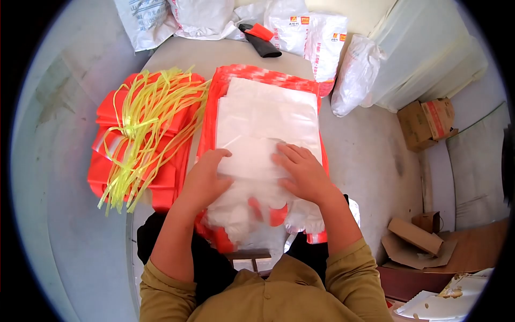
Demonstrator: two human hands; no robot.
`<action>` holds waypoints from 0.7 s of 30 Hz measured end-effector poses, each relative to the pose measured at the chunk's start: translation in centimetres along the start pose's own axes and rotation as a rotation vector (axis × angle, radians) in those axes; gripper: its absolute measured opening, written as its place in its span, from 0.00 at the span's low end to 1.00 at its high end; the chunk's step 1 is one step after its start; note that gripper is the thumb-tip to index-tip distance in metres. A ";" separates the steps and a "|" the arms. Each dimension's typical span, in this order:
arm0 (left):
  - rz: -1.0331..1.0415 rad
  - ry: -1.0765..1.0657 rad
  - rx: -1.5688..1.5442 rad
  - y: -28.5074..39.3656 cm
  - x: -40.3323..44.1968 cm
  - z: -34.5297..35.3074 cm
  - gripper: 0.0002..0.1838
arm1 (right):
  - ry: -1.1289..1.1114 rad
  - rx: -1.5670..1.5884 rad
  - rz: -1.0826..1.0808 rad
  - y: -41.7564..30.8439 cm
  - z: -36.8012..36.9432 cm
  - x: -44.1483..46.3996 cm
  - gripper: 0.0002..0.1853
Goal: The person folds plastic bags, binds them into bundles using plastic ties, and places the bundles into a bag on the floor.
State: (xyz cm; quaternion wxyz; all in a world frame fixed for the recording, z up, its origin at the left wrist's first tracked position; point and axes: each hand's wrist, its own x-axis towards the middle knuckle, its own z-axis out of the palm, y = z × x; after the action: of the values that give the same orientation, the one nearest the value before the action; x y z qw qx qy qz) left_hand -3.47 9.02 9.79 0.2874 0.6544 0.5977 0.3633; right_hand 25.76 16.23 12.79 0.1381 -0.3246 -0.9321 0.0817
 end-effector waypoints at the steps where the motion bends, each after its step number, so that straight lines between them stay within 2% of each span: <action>1: 0.033 -0.027 -0.010 -0.2 -0.2 0.0 0.26 | -0.008 -0.024 -0.004 0.0 0.1 0.1 0.32; 6: 0.057 0.012 0.087 -1.4 -0.4 0.5 0.30 | -0.010 -0.188 -0.018 0.2 1.2 0.8 0.25; 10: 0.037 0.069 0.108 0.2 -0.1 0.5 0.32 | -0.013 -0.138 0.123 0.3 1.3 1.1 0.22; 13: 0.081 0.201 0.169 0.8 0.4 0.8 0.27 | -0.010 -0.066 0.180 -0.1 -0.2 1.4 0.21; 16: 0.276 0.304 0.305 0.8 1.1 0.3 0.21 | -0.023 -0.046 0.180 -0.3 -1.4 1.2 0.20; 19: 0.408 0.252 0.295 1.1 1.0 -0.6 0.17 | -0.064 -0.016 0.206 -0.9 -2.8 0.3 0.20; 21: 0.410 0.149 0.137 0.2 0.9 -0.4 0.17 | -0.121 0.033 0.264 -1.9 -4.7 -0.3 0.19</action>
State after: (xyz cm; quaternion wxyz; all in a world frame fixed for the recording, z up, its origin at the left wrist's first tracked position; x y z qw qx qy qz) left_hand -3.68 9.81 10.34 0.1174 0.7514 0.4951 0.4201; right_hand 26.32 14.90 17.63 0.0749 -0.4366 -0.8864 0.1341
